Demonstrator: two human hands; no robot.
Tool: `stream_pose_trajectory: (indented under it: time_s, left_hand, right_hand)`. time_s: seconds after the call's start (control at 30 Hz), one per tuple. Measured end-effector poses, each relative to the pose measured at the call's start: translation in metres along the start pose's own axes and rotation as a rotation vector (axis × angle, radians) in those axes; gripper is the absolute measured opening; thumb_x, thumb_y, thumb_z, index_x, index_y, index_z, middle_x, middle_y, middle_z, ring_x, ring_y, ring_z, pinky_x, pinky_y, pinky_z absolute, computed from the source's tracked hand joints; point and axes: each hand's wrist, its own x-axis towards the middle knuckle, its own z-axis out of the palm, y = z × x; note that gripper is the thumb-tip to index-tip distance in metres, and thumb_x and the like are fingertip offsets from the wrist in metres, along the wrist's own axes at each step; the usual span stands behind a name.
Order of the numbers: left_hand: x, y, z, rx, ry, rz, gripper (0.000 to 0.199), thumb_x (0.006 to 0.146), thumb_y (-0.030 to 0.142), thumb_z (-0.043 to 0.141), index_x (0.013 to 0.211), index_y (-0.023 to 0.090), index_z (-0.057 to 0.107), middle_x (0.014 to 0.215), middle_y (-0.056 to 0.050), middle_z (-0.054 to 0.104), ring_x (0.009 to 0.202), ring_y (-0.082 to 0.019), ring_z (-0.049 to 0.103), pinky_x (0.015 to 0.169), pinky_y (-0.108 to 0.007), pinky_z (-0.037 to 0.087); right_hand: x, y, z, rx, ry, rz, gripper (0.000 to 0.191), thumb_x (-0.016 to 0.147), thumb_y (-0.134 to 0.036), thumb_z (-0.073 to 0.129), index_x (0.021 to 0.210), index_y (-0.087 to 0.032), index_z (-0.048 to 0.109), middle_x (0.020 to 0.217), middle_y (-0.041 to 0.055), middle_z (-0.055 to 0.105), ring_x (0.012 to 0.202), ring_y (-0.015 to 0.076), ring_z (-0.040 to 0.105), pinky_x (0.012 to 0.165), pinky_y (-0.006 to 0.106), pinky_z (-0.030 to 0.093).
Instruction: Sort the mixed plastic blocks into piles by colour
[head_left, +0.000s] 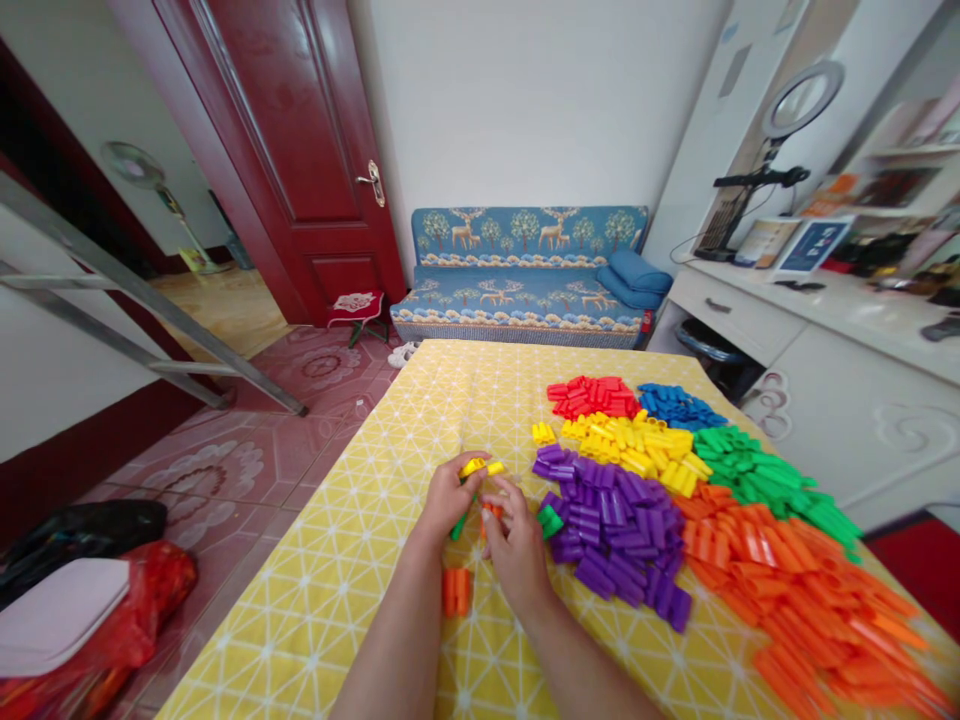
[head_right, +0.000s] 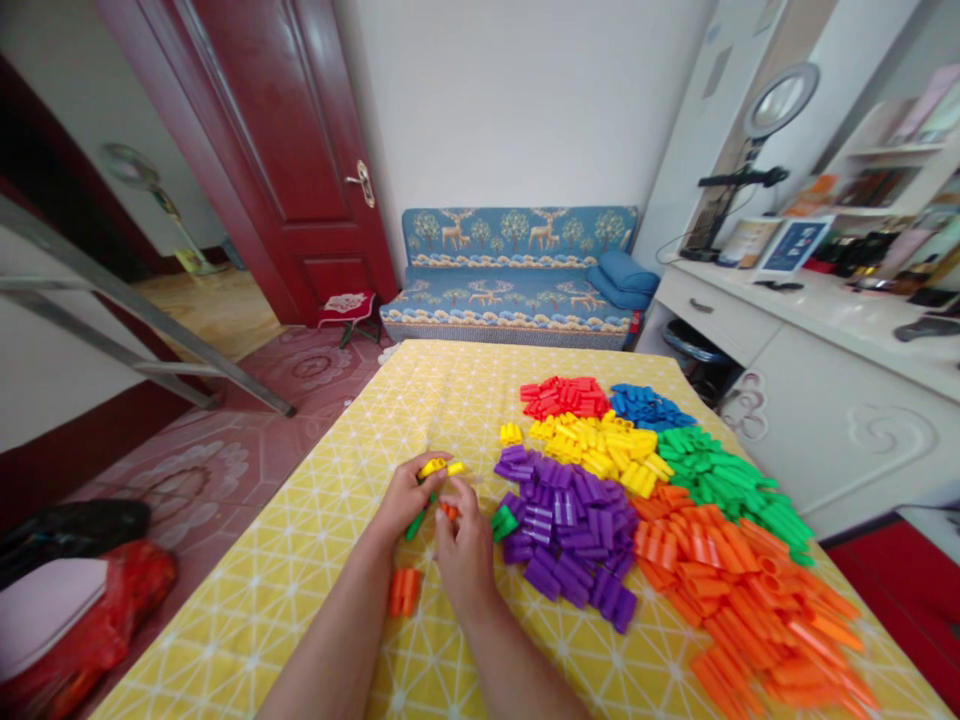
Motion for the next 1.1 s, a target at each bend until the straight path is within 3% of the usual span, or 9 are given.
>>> stream_pose_trajectory:
  time_s: [0.1,0.23,0.57,0.83,1.1]
  left_hand:
    - [0.000,0.000,0.000,0.024,0.000,0.020,0.028,0.083,0.027,0.057,0.107,0.019,0.069,0.104,-0.005,0.072,0.092,-0.019,0.065,0.084,-0.028,0.049]
    - [-0.001,-0.002,0.000,0.059,-0.013,0.003,0.030,0.083,0.029,0.057,0.109,0.019,0.068,0.100,-0.004,0.073,0.089,-0.018,0.066,0.082,-0.028,0.051]
    - [-0.004,0.006,-0.002,0.137,-0.145,0.019,0.031,0.084,0.031,0.057,0.111,0.020,0.070,0.104,-0.003,0.074,0.090,-0.019,0.068,0.082,-0.027,0.051]
    - [-0.004,0.006,-0.001,0.137,-0.132,0.024,0.032,0.083,0.030,0.058,0.111,0.020,0.070,0.112,-0.004,0.071,0.100,-0.021,0.066,0.089,-0.029,0.050]
    - [-0.004,0.005,0.000,0.102,-0.139,0.029,0.031,0.082,0.029,0.059,0.110,0.019,0.070,0.110,-0.005,0.072,0.096,-0.020,0.067,0.086,-0.029,0.052]
  right_hand:
    - [0.000,-0.006,-0.001,0.064,-0.001,0.085,0.057,0.086,-0.028,0.048,0.140,-0.020,0.033,0.103,0.0078,0.066,0.048,0.0093,0.056,0.040,0.022,0.048]
    - [0.002,-0.009,-0.001,0.085,-0.002,0.118,0.064,0.086,-0.028,0.048,0.145,-0.021,0.023,0.105,0.0074,0.063,0.049,0.0087,0.056,0.040,0.021,0.049]
    - [0.008,-0.003,-0.002,0.091,-0.042,0.116,0.043,0.087,-0.032,0.048,0.128,-0.021,0.048,0.105,0.0077,0.064,0.044,0.0088,0.056,0.039,0.024,0.047]
    - [0.010,-0.006,-0.003,0.085,0.011,0.147,0.051,0.086,-0.028,0.046,0.136,-0.021,0.041,0.097,0.0060,0.065,0.042,0.0104,0.056,0.038,0.024,0.046]
    - [0.011,-0.004,-0.003,0.079,0.020,0.142,0.058,0.086,-0.029,0.045,0.141,-0.019,0.031,0.094,0.0052,0.065,0.040,0.0103,0.056,0.037,0.024,0.045]
